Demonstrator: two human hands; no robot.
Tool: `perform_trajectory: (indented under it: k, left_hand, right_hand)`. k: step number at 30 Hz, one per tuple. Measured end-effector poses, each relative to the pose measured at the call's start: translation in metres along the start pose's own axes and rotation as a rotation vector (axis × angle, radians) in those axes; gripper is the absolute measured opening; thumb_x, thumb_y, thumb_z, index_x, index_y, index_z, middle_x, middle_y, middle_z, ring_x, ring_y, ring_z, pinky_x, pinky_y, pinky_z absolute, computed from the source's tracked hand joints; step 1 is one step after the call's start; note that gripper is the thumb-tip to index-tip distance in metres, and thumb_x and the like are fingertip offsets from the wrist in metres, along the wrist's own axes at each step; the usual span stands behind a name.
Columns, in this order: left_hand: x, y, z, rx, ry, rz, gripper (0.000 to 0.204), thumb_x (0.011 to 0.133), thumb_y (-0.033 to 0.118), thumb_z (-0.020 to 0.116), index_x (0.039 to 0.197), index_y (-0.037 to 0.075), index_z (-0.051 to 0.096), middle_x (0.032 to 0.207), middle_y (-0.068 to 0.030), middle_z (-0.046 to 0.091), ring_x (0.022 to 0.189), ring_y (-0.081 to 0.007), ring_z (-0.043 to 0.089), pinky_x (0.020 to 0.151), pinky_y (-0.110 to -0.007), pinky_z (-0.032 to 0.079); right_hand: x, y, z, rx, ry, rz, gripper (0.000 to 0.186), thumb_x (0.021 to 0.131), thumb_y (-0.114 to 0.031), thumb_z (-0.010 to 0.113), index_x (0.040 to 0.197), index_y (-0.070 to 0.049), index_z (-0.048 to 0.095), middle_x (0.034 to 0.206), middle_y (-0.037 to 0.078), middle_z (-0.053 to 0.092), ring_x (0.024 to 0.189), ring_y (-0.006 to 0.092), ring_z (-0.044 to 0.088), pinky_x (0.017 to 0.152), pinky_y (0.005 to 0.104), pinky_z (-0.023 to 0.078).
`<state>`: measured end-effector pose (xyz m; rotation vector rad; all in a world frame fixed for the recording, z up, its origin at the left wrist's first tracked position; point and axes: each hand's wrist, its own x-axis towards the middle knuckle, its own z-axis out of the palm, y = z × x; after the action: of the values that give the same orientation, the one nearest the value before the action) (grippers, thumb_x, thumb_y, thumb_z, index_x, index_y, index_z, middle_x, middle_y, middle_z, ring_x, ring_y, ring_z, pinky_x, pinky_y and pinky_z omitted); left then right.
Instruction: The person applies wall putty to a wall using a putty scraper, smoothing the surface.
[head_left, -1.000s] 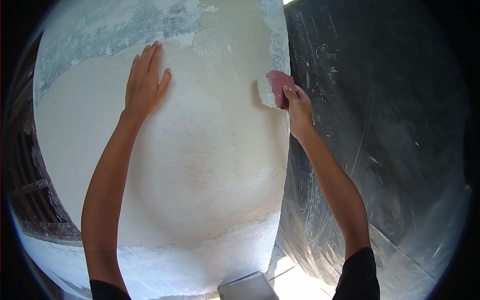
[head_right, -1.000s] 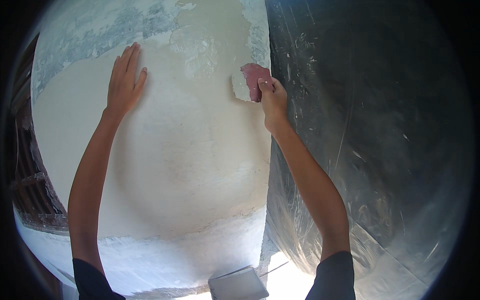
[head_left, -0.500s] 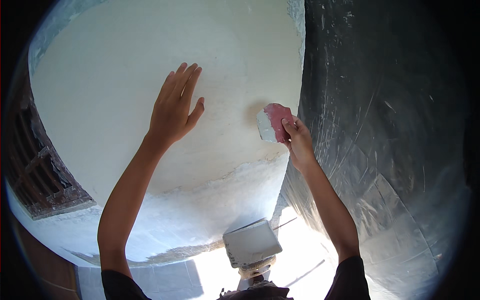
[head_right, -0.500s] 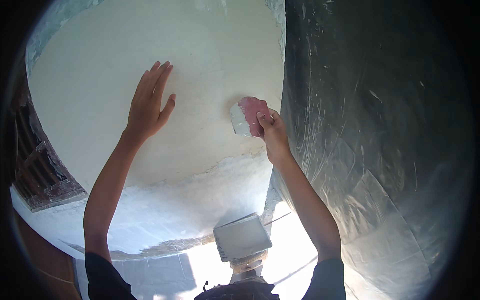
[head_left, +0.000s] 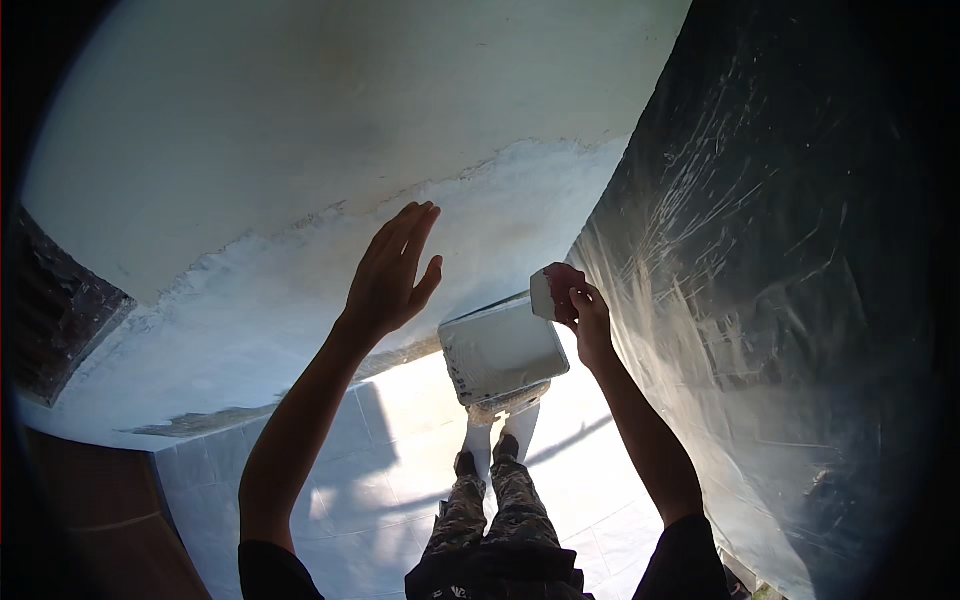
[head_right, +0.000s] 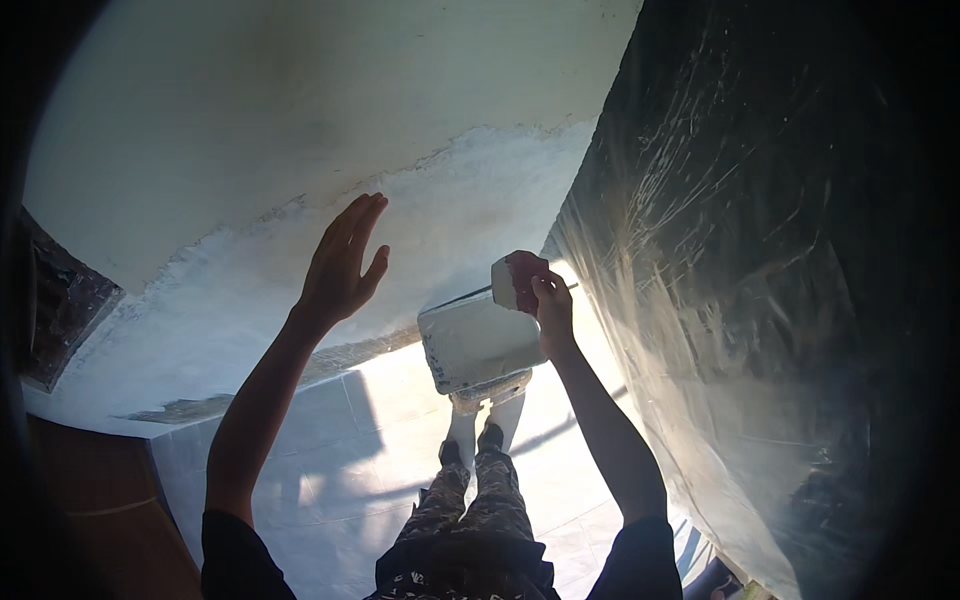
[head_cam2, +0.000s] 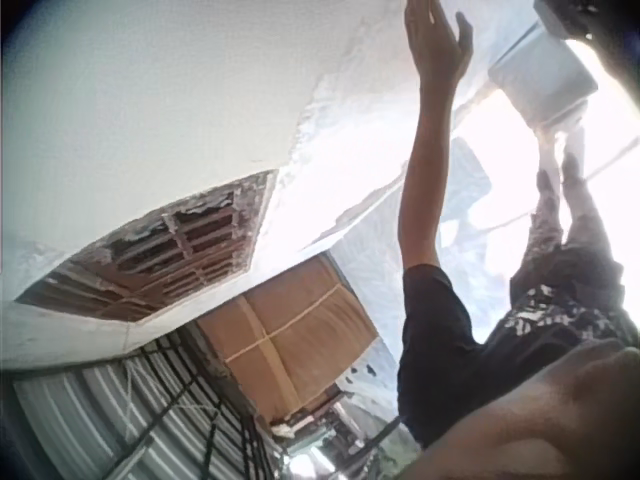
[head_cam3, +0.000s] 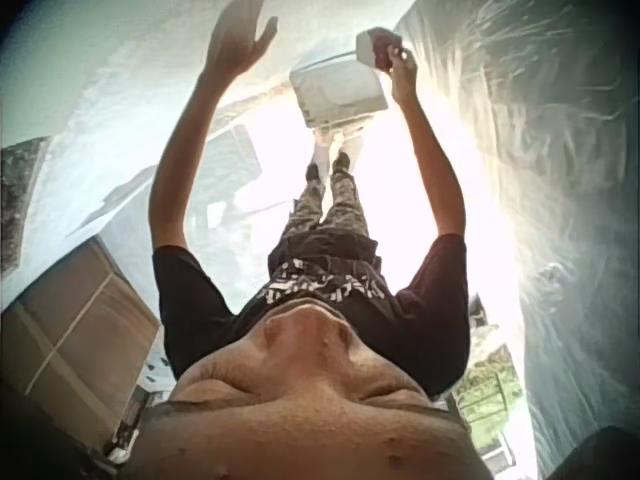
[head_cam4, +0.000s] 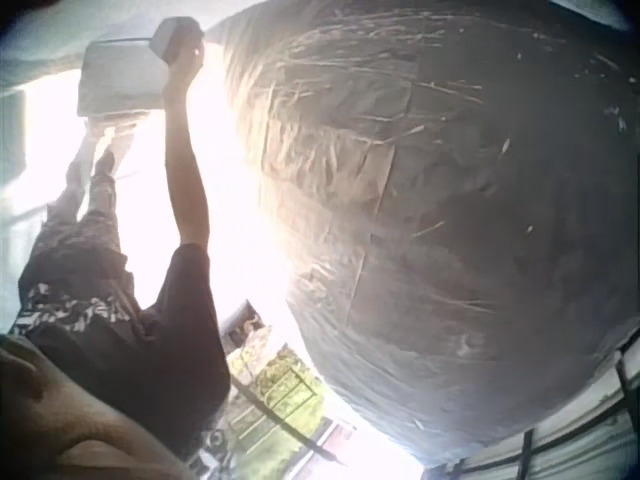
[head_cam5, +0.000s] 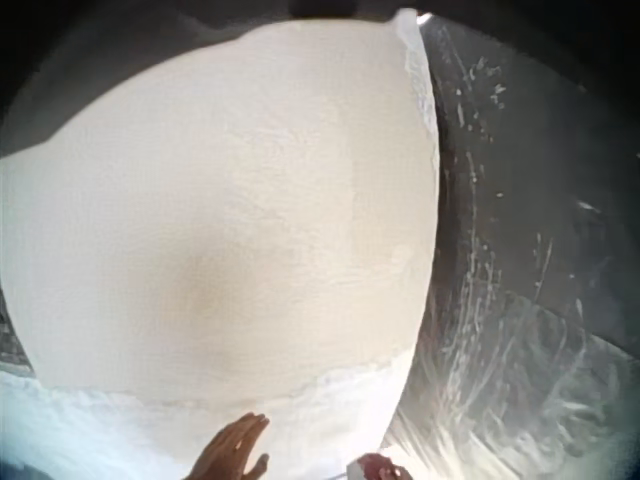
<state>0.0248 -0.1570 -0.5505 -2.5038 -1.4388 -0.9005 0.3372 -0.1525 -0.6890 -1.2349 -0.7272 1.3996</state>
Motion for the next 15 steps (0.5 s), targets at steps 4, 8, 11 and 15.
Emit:
perform_trajectory:
  k: [4, 8, 11, 15]
  left_hand:
    - [-0.068, -0.003, 0.071, -0.126, -0.120, -0.156, 0.060, 0.091, 0.014, 0.060, 0.147, 0.009, 0.038, 0.147, -0.0137, 0.044, 0.138, -0.0301, 0.040, 0.114, -0.043, 0.035]
    - [-0.129, -0.003, 0.140, -0.235, -0.186, -0.294, 0.057, 0.092, 0.014, 0.060, 0.146, 0.008, 0.040, 0.147, -0.0137, 0.045, 0.138, -0.0307, 0.040, 0.114, -0.043, 0.034]
    - [-0.167, 0.000, 0.189, -0.277, -0.179, -0.323, 0.056, 0.091, 0.013, 0.061, 0.143, 0.003, 0.040, 0.140, -0.0197, 0.049, 0.133, -0.0362, 0.045, 0.110, -0.046, 0.039]
    - [-0.225, -0.001, 0.245, -0.335, -0.243, -0.456, 0.056, 0.093, 0.015, 0.060, 0.143, 0.002, 0.039, 0.140, -0.0224, 0.047, 0.133, -0.0382, 0.044, 0.110, -0.047, 0.038]
  right_hand:
    - [0.006, 0.082, -0.046, -0.032, 0.060, 0.108, 0.034, 0.098, -0.020, 0.055, 0.129, -0.005, 0.051, 0.118, 0.009, 0.061, 0.104, 0.0171, 0.063, 0.081, 0.0336, 0.055]
    - [0.014, 0.146, -0.073, -0.199, 0.073, 0.113, 0.035, 0.099, -0.022, 0.056, 0.127, -0.003, 0.053, 0.113, 0.009, 0.063, 0.102, 0.0159, 0.062, 0.081, 0.0323, 0.052]
    - [0.019, 0.189, -0.092, -0.420, 0.053, -0.011, 0.035, 0.098, -0.023, 0.056, 0.126, -0.001, 0.055, 0.111, 0.009, 0.064, 0.099, 0.0149, 0.062, 0.079, 0.0314, 0.050]
    - [0.024, 0.230, -0.094, -0.800, 0.067, -0.199, 0.036, 0.099, -0.027, 0.053, 0.119, 0.002, 0.058, 0.106, 0.019, 0.067, 0.099, 0.0314, 0.066, 0.086, 0.0380, 0.050]
